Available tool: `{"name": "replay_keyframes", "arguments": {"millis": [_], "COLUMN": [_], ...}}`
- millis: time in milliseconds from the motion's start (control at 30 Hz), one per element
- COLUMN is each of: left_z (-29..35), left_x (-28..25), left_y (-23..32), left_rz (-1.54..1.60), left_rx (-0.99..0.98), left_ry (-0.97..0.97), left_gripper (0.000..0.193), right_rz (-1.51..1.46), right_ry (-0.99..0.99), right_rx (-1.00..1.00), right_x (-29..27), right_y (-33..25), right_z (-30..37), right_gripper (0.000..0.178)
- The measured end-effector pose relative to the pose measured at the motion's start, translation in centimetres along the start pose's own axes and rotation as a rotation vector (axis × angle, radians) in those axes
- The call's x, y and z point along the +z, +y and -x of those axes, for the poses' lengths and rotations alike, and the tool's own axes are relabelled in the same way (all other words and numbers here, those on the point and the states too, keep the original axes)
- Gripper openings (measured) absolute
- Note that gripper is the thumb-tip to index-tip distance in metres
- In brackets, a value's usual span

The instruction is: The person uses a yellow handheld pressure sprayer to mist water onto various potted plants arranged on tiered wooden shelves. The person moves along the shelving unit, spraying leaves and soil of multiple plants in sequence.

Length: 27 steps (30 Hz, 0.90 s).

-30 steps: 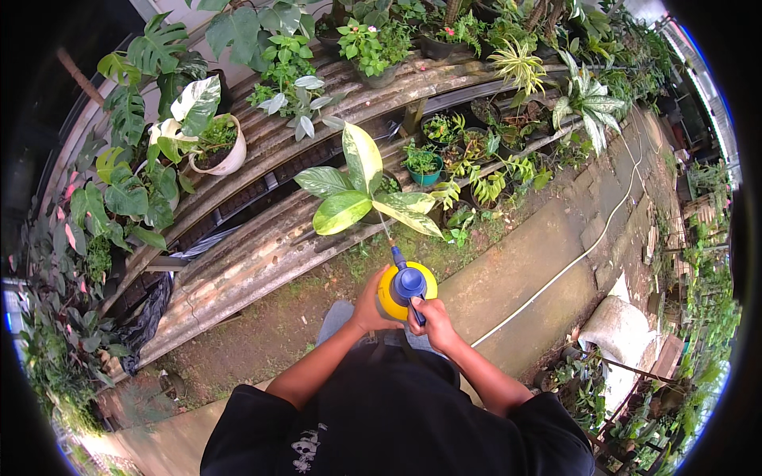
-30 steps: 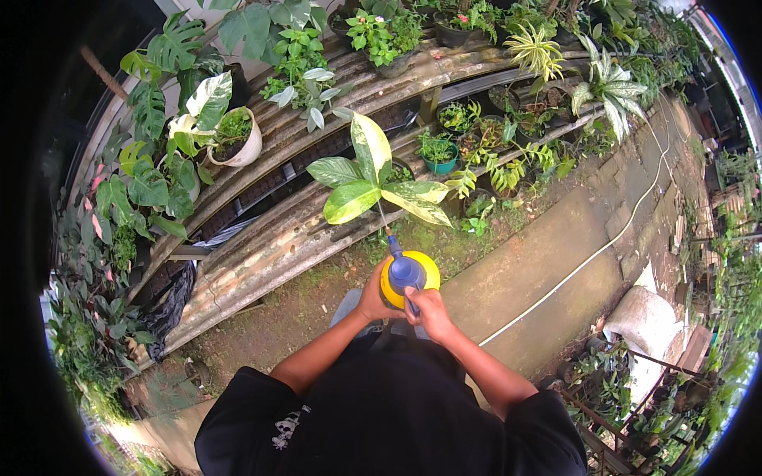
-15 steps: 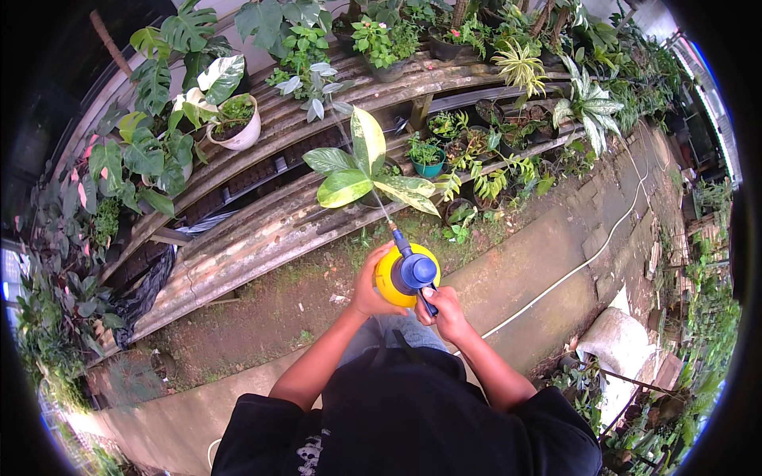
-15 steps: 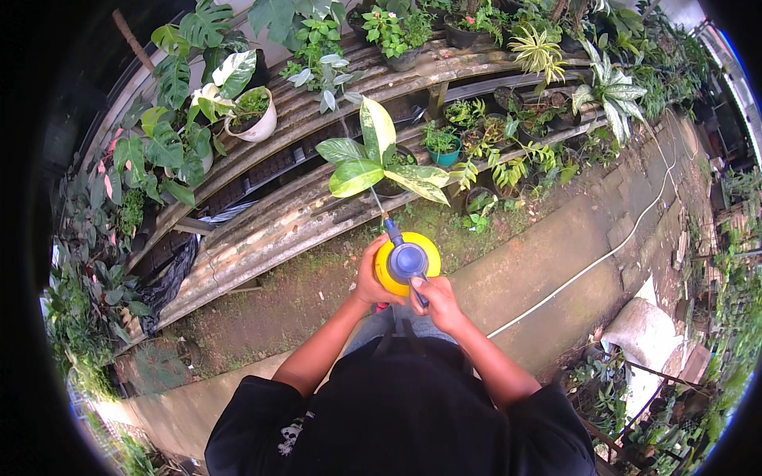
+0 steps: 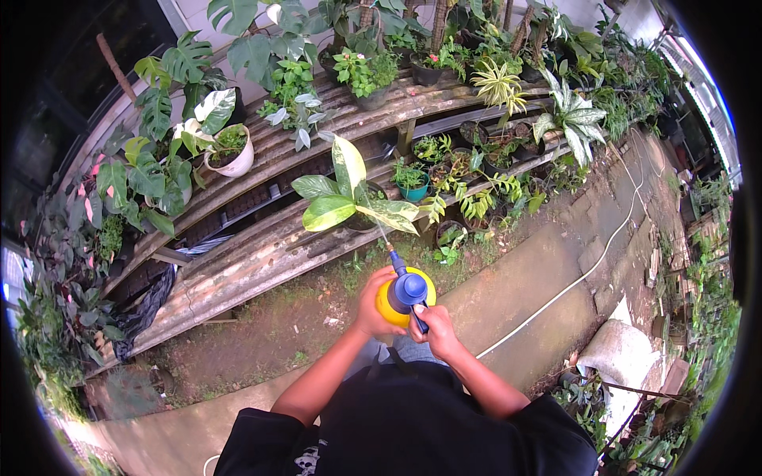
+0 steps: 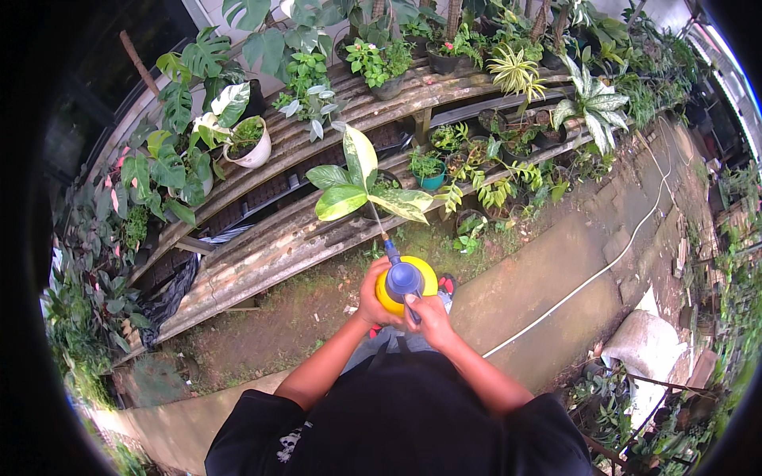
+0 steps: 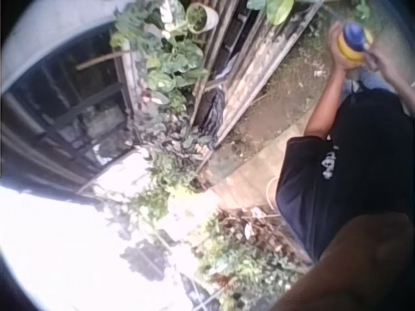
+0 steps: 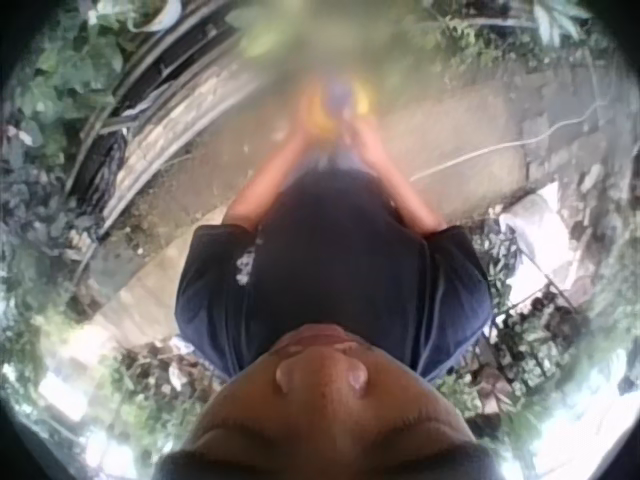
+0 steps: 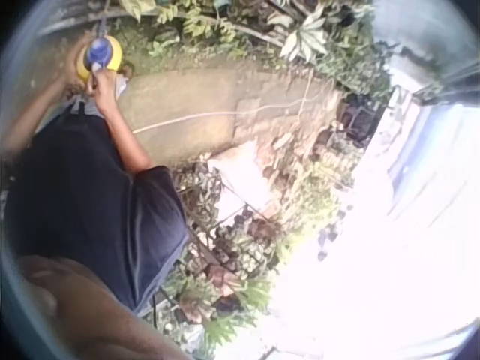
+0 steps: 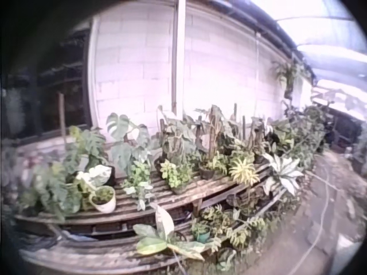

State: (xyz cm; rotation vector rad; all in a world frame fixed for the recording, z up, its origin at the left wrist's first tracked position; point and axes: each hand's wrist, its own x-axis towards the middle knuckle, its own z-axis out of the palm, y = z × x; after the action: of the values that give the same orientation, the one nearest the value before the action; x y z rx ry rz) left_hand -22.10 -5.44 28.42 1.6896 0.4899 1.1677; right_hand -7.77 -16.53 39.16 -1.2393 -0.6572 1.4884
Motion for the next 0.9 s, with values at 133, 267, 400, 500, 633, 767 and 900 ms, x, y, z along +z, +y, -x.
{"name": "replay_keyframes", "arguments": {"millis": [133, 267, 400, 500, 633, 767, 900], "left_z": [-1.4, -4.6, -8.5, -11.2, -14.5, -16.0, -18.1], "left_x": [2.5, 5.6, 10.1, 13.6, 17.4, 19.8, 20.5], "left_y": [-2.0, -2.4, -2.5, -3.1, -4.3, -6.5, -6.2], "left_rz": [-0.039, -0.201, -0.233, -0.242, -0.173, -0.223, -0.284], "left_rx": [-0.004, -0.066, -0.182, -0.276, -0.436, -0.362, -0.323], "left_ry": [-0.027, -0.116, -0.173, -0.214, -0.242, -0.217, -0.207], "left_gripper": [0.116, 0.109, 0.101, 0.103, 0.107, 0.107, 0.104], "right_rz": [-0.016, -0.019, -0.002, 0.080, 0.129, 0.128, 0.077], "right_ry": [-0.049, -0.091, -0.148, -0.205, -0.260, -0.262, -0.255], "right_rx": [0.051, 0.070, 0.144, 0.149, 0.229, 0.240, 0.230], "right_x": [-3.9, -8.5, -14.2, -18.0, -22.7, -25.6, -27.4], "right_y": [-0.6, -2.5, -5.0, -7.3, -9.4, -11.6, -11.9], "right_z": [-1.3, -3.1, -4.7, -6.0, -7.9, -9.4, -10.6], "right_gripper": [0.055, 0.055, 0.051, 0.056, 0.050, 0.050, 0.051]}}
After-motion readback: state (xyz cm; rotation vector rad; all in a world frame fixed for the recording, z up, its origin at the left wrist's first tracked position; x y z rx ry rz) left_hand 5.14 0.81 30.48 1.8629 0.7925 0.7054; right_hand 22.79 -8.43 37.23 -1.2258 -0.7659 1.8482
